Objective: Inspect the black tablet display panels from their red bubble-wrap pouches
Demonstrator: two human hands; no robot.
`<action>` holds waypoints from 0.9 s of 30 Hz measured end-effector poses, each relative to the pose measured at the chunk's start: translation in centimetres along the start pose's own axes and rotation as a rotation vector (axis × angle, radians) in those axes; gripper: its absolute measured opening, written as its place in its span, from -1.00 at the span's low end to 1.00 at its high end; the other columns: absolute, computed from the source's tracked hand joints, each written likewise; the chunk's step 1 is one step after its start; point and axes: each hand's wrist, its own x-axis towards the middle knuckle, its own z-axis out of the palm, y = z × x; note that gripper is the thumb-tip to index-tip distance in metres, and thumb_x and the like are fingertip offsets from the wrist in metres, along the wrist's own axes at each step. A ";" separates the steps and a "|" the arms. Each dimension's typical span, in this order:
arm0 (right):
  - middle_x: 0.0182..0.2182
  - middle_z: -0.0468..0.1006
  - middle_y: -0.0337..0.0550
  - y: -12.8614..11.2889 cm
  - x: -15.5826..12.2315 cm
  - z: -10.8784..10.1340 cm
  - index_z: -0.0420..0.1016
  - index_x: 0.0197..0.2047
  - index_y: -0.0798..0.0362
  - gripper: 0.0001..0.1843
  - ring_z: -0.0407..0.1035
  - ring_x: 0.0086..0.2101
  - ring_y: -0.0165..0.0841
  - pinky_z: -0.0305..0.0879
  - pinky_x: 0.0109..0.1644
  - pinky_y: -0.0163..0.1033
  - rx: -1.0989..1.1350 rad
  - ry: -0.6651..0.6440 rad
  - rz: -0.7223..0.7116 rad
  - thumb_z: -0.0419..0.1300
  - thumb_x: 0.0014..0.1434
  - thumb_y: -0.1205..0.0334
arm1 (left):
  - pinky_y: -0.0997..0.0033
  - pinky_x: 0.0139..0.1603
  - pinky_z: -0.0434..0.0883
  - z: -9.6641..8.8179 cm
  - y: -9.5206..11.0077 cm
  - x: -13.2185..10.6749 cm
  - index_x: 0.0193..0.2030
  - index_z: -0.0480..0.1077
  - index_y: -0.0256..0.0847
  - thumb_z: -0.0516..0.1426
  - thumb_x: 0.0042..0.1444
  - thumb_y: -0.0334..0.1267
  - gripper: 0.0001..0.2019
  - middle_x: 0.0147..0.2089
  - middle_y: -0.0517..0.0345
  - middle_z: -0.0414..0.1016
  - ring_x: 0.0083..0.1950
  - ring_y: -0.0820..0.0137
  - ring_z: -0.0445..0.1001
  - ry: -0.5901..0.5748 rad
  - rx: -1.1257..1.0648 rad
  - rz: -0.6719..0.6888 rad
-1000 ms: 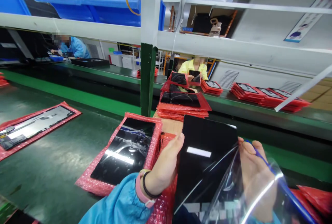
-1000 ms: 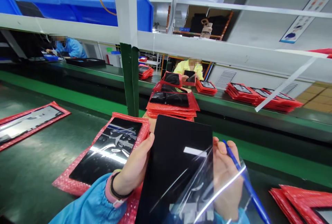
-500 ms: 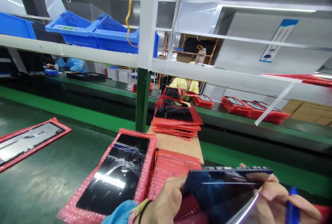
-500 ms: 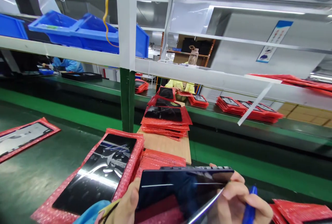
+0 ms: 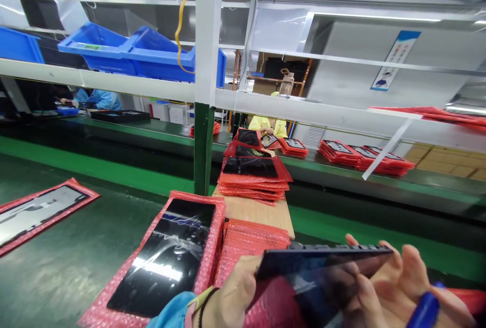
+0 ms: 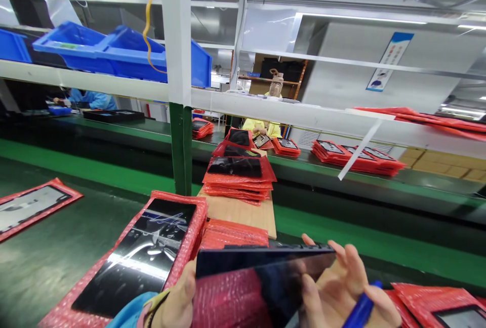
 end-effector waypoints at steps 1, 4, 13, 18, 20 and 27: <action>0.19 0.33 -0.34 -0.3 0.1 0.6 0.23 -0.07 -0.30 -0.39 0.29 0.09 -0.13 0.29 0.10 0.19 0.035 -0.024 -0.031 0.41 -0.11 0.33 | 0.04 0.32 0.21 0.1 -0.2 0.0 0.04 0.57 -0.20 -0.04 0.13 0.34 -0.29 0.01 -0.10 0.62 0.26 -0.06 0.38 0.044 -0.074 -0.037; 0.02 0.51 -0.14 -0.6 0.5 1.3 0.35 -0.06 -0.16 -0.50 0.44 -0.05 -0.16 0.37 -0.06 -0.05 0.009 -0.095 0.169 0.42 -0.05 0.29 | 0.01 0.36 0.15 0.3 -0.9 0.3 0.04 0.57 -0.22 0.11 0.09 0.25 -0.38 0.04 -0.07 0.61 0.28 -0.05 0.36 0.195 -0.319 -0.130; -0.39 0.47 -0.38 6.1 -0.5 0.9 0.40 -0.31 -0.08 -0.60 0.42 -0.31 -0.32 0.31 -0.29 -0.33 -0.214 -0.283 0.740 0.46 -0.17 0.03 | 0.12 0.43 0.02 -3.2 -3.8 -1.0 0.28 0.30 -0.17 0.12 0.22 0.02 -0.45 0.38 -0.03 0.28 0.45 0.18 0.08 0.583 -0.263 -0.255; -0.49 0.44 -0.39 8.6 -2.2 1.2 0.37 -0.43 -0.05 -0.66 0.41 -0.36 -0.31 0.33 -0.26 -0.28 -0.224 -0.353 0.759 0.43 -0.17 0.04 | 0.25 0.43 -0.07 -6.2 -4.9 -5.2 0.32 0.19 -0.29 0.21 0.13 -0.07 -0.34 0.45 -0.19 0.10 0.47 0.15 0.01 0.669 0.191 -0.342; -0.46 0.48 -0.35 8.9 -2.8 1.3 0.39 -0.43 -0.05 -0.67 0.45 -0.29 -0.24 0.37 -0.16 -0.22 -0.219 -0.364 0.753 0.42 -0.19 0.05 | 0.21 0.39 0.04 -6.7 -4.9 -6.4 0.35 0.12 -0.31 0.22 0.09 -0.10 -0.27 0.43 -0.25 0.10 0.44 0.10 0.06 0.643 0.257 -0.398; 0.08 0.49 -0.19 7.9 -4.8 0.4 0.46 -0.02 -0.11 -0.49 0.26 0.21 -0.13 0.09 0.33 -0.04 -0.176 -0.392 0.741 0.40 -0.07 0.03 | 0.27 0.18 0.22 -6.8 -4.2 -7.7 0.27 0.20 -0.23 0.28 -0.11 -0.28 -0.25 0.07 -0.03 0.37 0.08 0.22 0.37 0.594 0.027 -0.597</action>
